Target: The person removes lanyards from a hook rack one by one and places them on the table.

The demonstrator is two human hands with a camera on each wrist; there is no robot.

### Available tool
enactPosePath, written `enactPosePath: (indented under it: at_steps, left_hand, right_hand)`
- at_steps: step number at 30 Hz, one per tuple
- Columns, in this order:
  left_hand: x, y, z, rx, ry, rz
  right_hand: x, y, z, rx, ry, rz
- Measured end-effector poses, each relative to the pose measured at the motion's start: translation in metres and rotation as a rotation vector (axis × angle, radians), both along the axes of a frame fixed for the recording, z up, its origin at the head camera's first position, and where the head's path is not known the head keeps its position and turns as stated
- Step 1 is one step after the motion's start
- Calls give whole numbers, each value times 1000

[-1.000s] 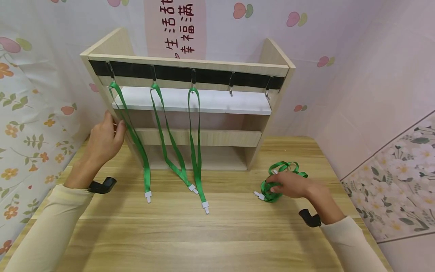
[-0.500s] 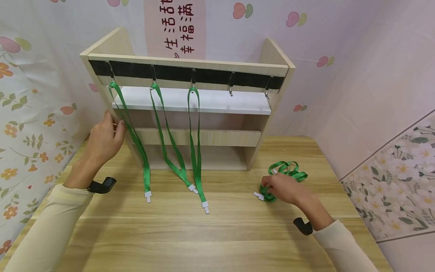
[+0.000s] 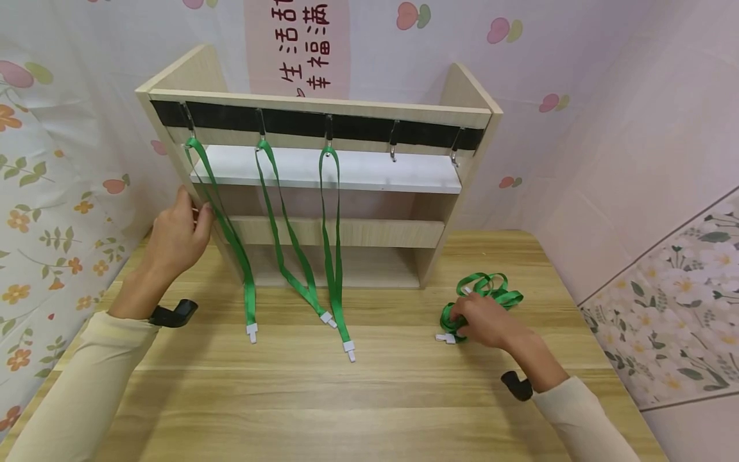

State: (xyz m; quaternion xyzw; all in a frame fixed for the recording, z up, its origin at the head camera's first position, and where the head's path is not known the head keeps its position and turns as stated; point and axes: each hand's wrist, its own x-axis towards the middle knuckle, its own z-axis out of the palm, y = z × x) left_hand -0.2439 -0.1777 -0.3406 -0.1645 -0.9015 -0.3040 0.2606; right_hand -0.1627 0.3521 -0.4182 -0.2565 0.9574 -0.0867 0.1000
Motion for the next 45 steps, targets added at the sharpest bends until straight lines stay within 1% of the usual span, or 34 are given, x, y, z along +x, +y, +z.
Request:
enactPosePath:
  at_steps: [7,10,13,17,24,27,31,40,45]
  left_hand:
    - [0,0,0,6,4,-6]
    - [0,0,0,3,9,-5]
    - [-1,0,0,0,13,-5]
    - [-1,0,0,-4,19,-6]
    - [-1,0,0,-3,18,-4]
    - [0,0,0,-2,7,-1]
    - [0,0,1,-1,-1,0]
    - [0,0,1,-1,-3,-1]
    - [0,0,1,1,-13,2]
  right_hand:
    - [-2,2,11,-56,-131,11]
    - [-1,2,13,-70,-151,4]
    - [0,3,14,-75,-152,5]
    - [-1,3,18,-88,-124,2]
    - [-5,0,31,-111,23,-13]
    - [-6,-3,38,-120,71,-35]
    - [-7,-10,46,-150,127,-39]
    - [-10,-34,70,-207,165,-46]
    - [-13,-52,85,-240,205,-44]
